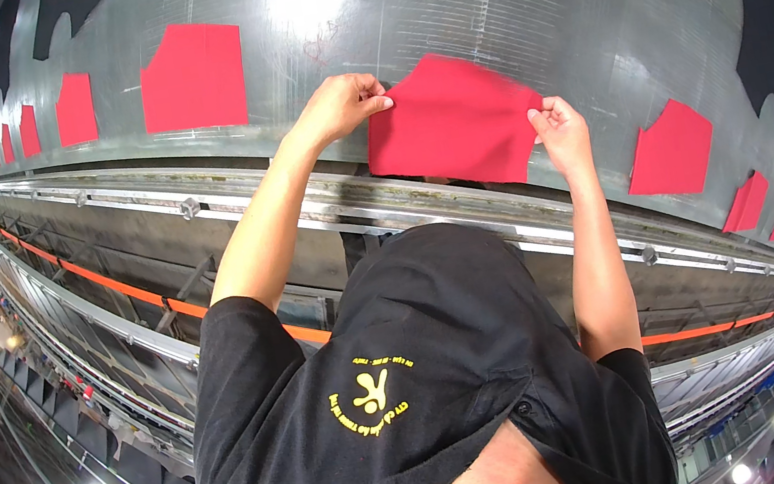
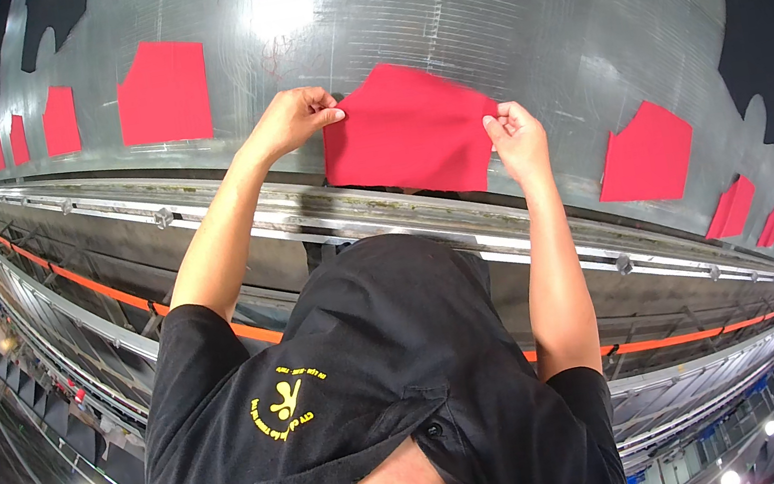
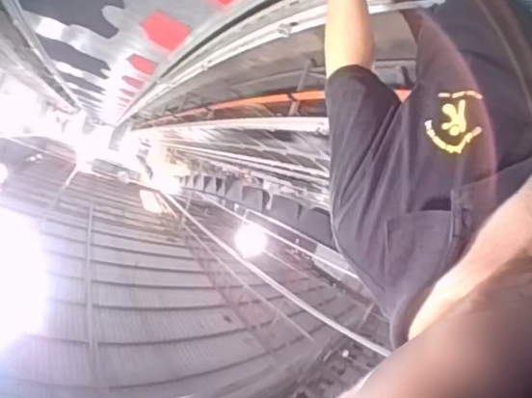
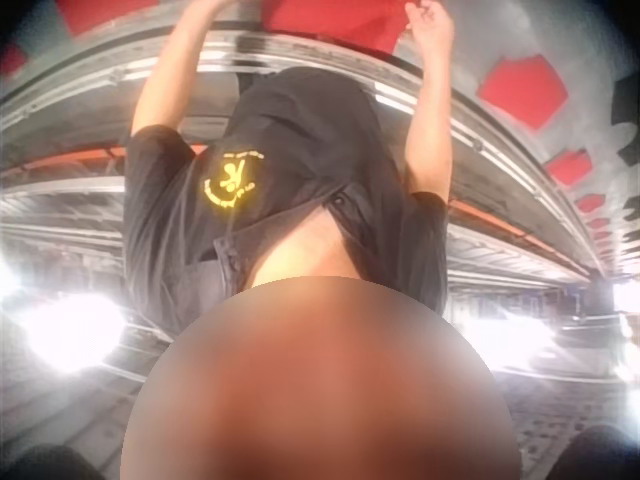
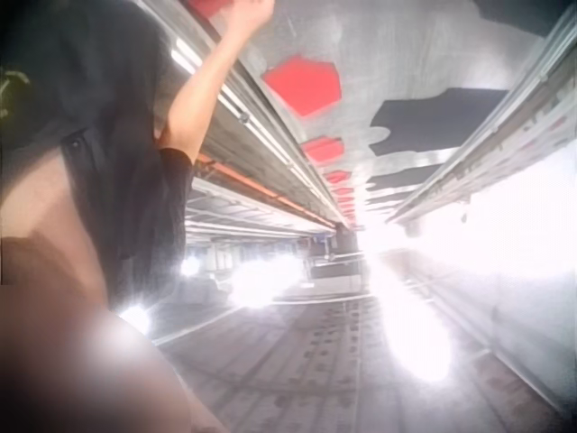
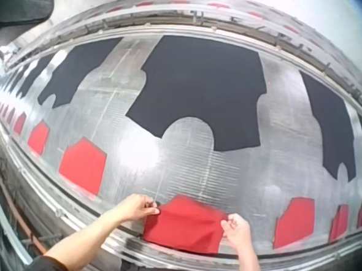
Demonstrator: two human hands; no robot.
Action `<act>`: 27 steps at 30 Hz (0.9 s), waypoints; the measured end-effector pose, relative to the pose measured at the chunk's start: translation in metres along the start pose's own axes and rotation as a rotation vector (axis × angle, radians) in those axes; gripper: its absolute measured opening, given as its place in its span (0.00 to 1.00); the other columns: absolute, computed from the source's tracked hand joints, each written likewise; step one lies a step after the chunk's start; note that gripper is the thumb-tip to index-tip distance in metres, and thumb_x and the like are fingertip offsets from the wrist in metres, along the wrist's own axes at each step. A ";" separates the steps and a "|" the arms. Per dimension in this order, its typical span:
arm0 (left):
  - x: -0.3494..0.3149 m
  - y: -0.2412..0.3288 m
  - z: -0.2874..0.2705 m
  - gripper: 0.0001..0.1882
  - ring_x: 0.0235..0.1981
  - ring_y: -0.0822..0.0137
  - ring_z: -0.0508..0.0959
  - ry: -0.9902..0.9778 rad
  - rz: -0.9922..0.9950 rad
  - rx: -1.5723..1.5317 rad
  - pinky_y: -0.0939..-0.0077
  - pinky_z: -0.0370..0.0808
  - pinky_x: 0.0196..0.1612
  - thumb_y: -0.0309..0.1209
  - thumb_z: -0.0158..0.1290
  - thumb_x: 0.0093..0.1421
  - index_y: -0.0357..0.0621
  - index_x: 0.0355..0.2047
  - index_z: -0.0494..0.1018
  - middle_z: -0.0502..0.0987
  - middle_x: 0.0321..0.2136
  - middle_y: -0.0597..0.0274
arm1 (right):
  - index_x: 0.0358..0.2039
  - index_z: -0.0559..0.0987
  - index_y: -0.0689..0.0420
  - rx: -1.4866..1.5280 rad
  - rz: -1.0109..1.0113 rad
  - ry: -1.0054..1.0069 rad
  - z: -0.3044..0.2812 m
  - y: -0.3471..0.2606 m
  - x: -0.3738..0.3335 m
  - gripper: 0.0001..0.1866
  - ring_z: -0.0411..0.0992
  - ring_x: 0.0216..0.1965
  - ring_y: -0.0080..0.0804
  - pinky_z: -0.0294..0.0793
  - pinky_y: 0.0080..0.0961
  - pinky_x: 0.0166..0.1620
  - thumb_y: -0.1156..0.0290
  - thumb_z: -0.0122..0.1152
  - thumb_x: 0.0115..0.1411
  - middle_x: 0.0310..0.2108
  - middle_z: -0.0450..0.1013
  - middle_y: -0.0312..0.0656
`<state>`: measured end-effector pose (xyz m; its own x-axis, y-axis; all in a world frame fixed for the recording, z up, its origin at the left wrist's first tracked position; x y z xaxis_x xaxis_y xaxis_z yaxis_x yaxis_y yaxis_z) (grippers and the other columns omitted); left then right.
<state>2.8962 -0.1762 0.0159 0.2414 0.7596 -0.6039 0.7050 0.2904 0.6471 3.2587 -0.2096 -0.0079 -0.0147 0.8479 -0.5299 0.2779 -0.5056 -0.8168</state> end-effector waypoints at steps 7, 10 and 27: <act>0.003 0.012 -0.004 0.16 0.33 0.56 0.84 0.083 0.085 0.028 0.62 0.77 0.38 0.41 0.63 0.63 0.40 0.40 0.83 0.84 0.30 0.50 | 0.42 0.79 0.60 -0.022 0.023 -0.016 -0.003 -0.005 0.003 0.06 0.72 0.29 0.13 0.73 0.18 0.30 0.73 0.65 0.68 0.31 0.77 0.29; 0.005 0.009 -0.004 0.15 0.35 0.55 0.85 0.085 0.107 0.034 0.61 0.79 0.40 0.41 0.62 0.63 0.40 0.40 0.83 0.84 0.32 0.49 | 0.43 0.80 0.60 -0.045 0.011 0.010 -0.004 -0.009 0.002 0.07 0.72 0.29 0.13 0.73 0.17 0.31 0.72 0.65 0.68 0.31 0.78 0.29; 0.000 -0.002 0.004 0.13 0.37 0.63 0.82 -0.001 0.247 0.015 0.68 0.79 0.43 0.28 0.63 0.62 0.47 0.47 0.84 0.83 0.35 0.58 | 0.40 0.85 0.61 -0.159 -0.248 -0.138 0.011 -0.034 0.003 0.06 0.75 0.35 0.17 0.75 0.16 0.38 0.82 0.62 0.65 0.39 0.79 0.34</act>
<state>2.8973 -0.1787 0.0126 0.4085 0.8060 -0.4283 0.6340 0.0869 0.7684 3.2390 -0.1919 0.0162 -0.2277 0.9073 -0.3536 0.3955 -0.2456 -0.8850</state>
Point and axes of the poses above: each hand's wrist, its own x-axis towards the middle knuckle, its own z-axis out of the palm, y = z × x, the point moved 7 cm from there along x, towards the middle knuckle
